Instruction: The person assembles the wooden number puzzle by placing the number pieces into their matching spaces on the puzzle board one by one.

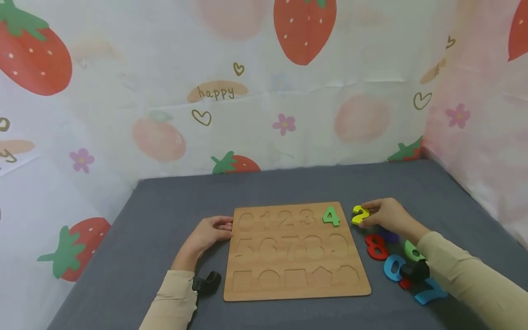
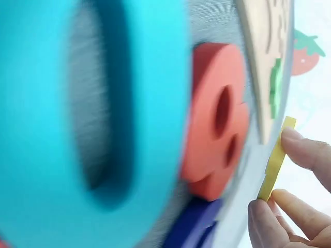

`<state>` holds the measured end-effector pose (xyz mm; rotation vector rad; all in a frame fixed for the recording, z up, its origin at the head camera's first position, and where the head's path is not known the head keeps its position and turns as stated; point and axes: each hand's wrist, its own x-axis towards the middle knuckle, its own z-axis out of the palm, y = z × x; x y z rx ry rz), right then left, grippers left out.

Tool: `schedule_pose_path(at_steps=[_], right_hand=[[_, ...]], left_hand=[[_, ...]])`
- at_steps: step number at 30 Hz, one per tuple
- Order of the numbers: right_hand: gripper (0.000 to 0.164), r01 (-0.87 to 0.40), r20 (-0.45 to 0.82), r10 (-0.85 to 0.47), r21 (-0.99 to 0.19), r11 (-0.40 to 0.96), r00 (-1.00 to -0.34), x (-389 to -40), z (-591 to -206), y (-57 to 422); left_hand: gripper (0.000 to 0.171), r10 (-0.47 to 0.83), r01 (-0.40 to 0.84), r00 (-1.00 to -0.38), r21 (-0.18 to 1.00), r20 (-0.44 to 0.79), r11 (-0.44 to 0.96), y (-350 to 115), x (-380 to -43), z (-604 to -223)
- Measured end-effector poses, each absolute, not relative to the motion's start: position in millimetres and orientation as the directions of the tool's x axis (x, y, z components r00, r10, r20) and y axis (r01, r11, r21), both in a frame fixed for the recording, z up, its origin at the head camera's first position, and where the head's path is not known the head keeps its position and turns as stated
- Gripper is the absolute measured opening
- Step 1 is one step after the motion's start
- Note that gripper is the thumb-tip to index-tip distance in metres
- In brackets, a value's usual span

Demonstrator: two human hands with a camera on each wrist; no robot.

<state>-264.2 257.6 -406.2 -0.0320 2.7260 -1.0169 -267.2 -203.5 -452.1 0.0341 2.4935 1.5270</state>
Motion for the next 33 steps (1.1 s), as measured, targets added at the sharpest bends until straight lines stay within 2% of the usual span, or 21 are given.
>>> schedule_pose_path(at_steps=[10, 17, 33], right_hand=[[0.068, -0.007, -0.173, -0.177, -0.696, 0.718, -0.969, -267.9, -394.1, 228.3], [0.062, -0.026, -0.174, -0.218, -0.723, 0.69, -0.96, -275.2, -395.5, 203.7], [0.06, -0.079, -0.144, -0.303, -0.783, 0.617, -0.942, -283.7, -403.4, 157.8]], left_hand=[[0.05, 0.138, -0.098, -0.975, 0.89, -0.176, 0.446, -202.7, -267.8, -455.3], [0.05, 0.123, -0.1, -0.977, 0.886, -0.173, 0.454, -203.6, -266.9, -453.9], [0.05, 0.13, -0.089, -0.978, 0.888, -0.164, 0.451, -204.2, -264.7, -454.7]])
